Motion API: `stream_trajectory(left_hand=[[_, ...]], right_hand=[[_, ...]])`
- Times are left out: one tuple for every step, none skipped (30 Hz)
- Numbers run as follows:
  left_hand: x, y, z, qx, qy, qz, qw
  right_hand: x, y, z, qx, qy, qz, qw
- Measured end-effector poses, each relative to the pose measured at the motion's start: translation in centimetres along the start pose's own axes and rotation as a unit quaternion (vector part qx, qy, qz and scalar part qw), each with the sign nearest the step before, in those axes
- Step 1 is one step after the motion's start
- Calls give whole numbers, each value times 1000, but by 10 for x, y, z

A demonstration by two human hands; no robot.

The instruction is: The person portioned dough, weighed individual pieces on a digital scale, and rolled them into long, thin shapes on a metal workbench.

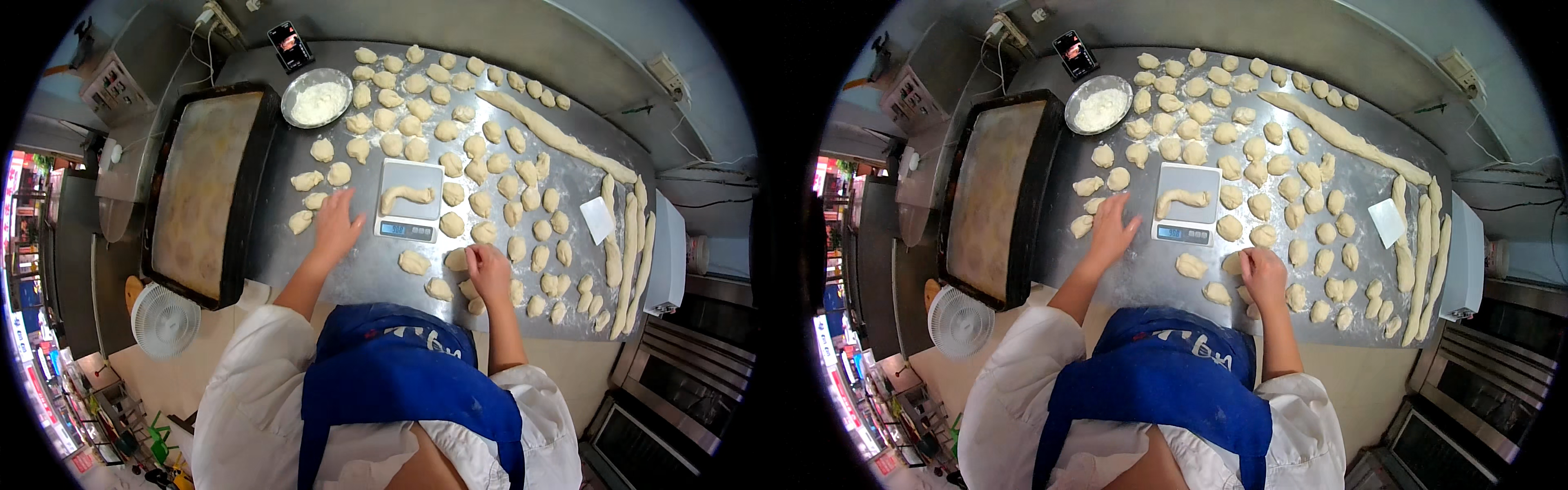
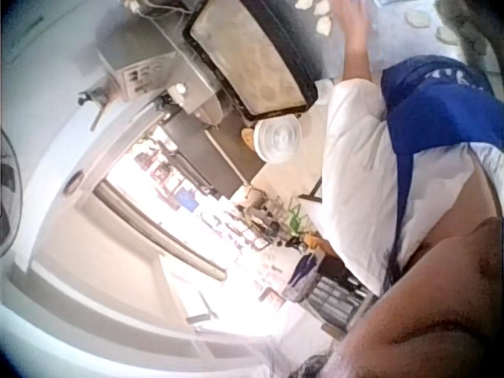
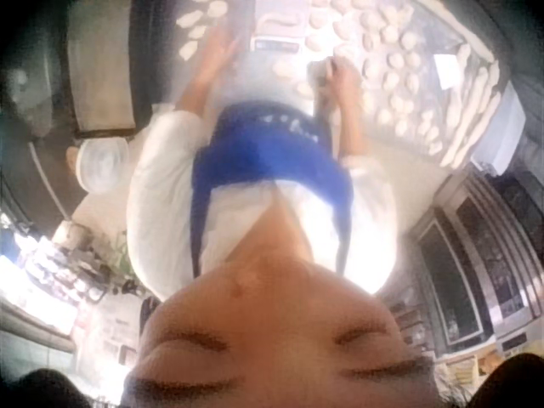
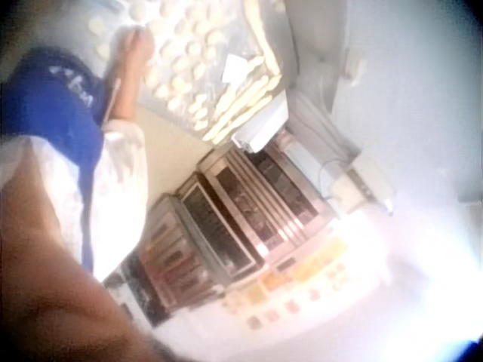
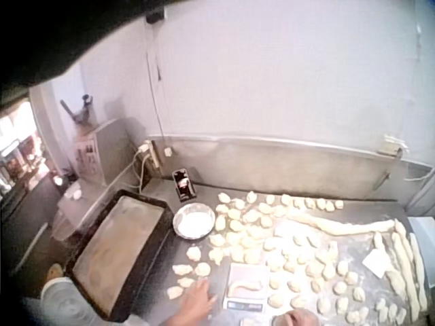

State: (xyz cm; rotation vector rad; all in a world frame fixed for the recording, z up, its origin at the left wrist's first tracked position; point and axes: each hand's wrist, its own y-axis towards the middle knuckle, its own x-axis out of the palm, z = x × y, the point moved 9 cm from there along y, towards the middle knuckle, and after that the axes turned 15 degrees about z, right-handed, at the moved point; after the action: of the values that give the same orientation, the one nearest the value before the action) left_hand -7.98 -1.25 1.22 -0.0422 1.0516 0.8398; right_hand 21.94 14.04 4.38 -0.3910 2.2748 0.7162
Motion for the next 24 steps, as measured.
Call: stream_trajectory(left_hand=[[6,9,5,3,0,-5,1000],[12,17,11,6,0,-10,1000],[22,24,18,-2,13,-33,999],[31,30,25,-11,28,-56,998],[39,34,32,-20,42,-79,996],[47,36,37,-18,62,-107,992],[54,38,42,-13,81,-135,987],[60,37,45,-8,100,-163,981],[63,37,48,-4,96,-147,984],[65,36,48,-2,93,-128,987],[65,34,47,-1,91,-109,990],[69,32,50,-49,52,-152,986],[64,29,57,-97,16,-194,976],[62,22,60,-145,-19,-234,961],[53,19,64,-112,-49,-197,973],[47,17,62,-81,-79,-153,982],[40,16,59,-48,-107,-108,987],[43,12,45,-58,-111,-126,984],[46,6,34,-69,-119,-146,980],[48,-1,23,-80,-127,-166,975],[47,-9,16,-97,-139,-180,969],[47,-14,14,-113,-169,-204,958],[46,-19,13,-128,-200,-228,944],[45,-23,14,-138,-229,-254,929]], right_hand=[[2,6,-6,-7,16,3,1000],[6,9,-10,-9,23,-3,1000],[9,11,-12,-10,29,-6,1000],[12,15,-16,-12,37,-11,999],[16,20,-22,-24,48,-9,999],[21,27,-30,-34,60,-5,998],[27,34,-37,-44,72,0,996],[36,40,-48,-80,81,2,994],[47,48,-59,-115,89,5,989],[57,57,-74,-153,100,8,983],[66,66,-90,-196,89,24,976],[71,73,-104,-233,73,45,969],[83,75,-104,-234,68,30,969],[94,78,-103,-236,62,16,970],[121,73,-92,-207,70,-35,975],[141,76,-93,-184,79,-87,976],[163,70,-78,-91,72,-201,973],[171,67,-83,-100,70,-228,966],[177,60,-84,-105,63,-256,959],[183,51,-85,-111,56,-284,951],[170,48,-102,-156,60,-266,949],[159,43,-115,-199,53,-262,943],[150,39,-129,-241,46,-257,935],[143,32,-139,-281,39,-249,926]])
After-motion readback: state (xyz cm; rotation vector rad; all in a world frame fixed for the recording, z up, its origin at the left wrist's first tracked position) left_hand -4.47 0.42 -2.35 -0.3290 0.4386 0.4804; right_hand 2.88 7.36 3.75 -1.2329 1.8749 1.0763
